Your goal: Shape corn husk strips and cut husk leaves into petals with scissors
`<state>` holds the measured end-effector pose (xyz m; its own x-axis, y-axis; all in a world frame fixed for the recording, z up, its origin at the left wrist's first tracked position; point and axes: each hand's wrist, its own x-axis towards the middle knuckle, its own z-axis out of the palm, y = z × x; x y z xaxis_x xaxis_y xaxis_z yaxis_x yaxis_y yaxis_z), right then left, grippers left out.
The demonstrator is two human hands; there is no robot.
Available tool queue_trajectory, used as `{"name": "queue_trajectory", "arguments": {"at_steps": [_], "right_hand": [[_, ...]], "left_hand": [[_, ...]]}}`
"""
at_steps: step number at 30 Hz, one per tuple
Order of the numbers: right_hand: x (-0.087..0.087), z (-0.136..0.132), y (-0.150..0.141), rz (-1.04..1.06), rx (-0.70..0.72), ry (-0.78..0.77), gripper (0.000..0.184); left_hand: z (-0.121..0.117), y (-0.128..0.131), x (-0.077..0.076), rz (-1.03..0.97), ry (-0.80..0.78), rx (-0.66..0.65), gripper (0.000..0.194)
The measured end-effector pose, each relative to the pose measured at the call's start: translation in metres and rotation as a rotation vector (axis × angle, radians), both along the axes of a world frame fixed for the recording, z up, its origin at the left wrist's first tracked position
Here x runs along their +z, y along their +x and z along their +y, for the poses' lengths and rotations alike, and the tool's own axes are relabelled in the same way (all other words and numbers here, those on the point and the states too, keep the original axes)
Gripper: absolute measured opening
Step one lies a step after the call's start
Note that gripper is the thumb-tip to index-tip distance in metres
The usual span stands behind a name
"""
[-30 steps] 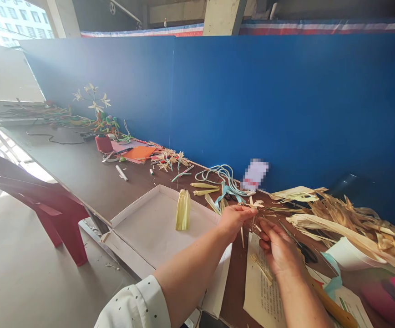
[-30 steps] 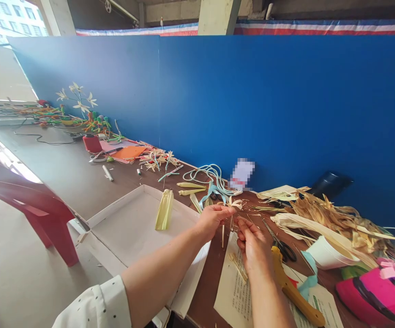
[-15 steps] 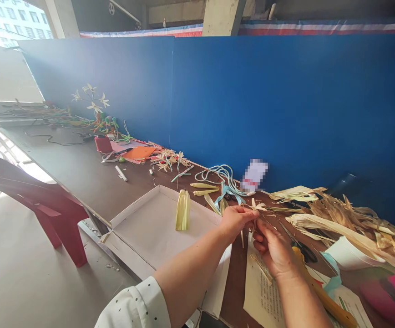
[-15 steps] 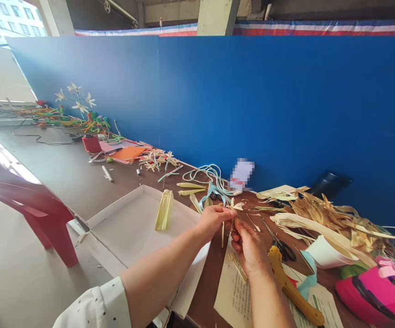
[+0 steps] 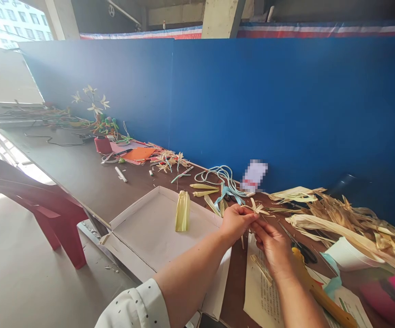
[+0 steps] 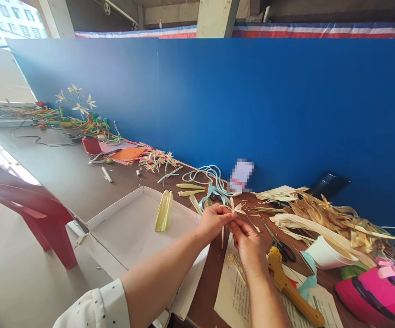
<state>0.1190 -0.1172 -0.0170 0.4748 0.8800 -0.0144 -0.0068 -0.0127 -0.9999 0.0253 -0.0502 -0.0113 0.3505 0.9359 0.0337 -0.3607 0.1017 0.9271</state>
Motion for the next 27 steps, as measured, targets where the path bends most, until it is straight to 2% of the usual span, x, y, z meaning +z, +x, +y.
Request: {"name": "queue_trajectory", "arguments": {"at_steps": [4,7,12,19,22,27], "right_hand": [[0.004,-0.002,-0.002,-0.256,-0.082,-0.007,0.041],[0.007,-0.003,-0.003,-0.355,-0.093,-0.011,0.044],[0.006,-0.003,-0.002,-0.373,-0.099,-0.051,0.046],[-0.005,0.001,0.004,-0.330,-0.123,-0.044,0.047],[-0.001,0.001,0.002,-0.354,-0.140,-0.029,0.045],[0.009,-0.002,-0.004,-0.409,-0.197,-0.029,0.043]], "left_hand": [[0.000,0.000,0.000,0.007,0.032,0.039,0.017],[-0.001,0.000,0.000,0.010,0.081,0.063,0.016],[-0.001,0.001,0.000,0.015,0.112,0.085,0.015],[-0.002,0.001,0.004,-0.013,-0.013,0.056,0.017],[-0.003,0.003,0.002,-0.029,-0.030,0.033,0.019],[-0.002,0.005,-0.004,-0.031,0.030,0.036,0.025]]}}
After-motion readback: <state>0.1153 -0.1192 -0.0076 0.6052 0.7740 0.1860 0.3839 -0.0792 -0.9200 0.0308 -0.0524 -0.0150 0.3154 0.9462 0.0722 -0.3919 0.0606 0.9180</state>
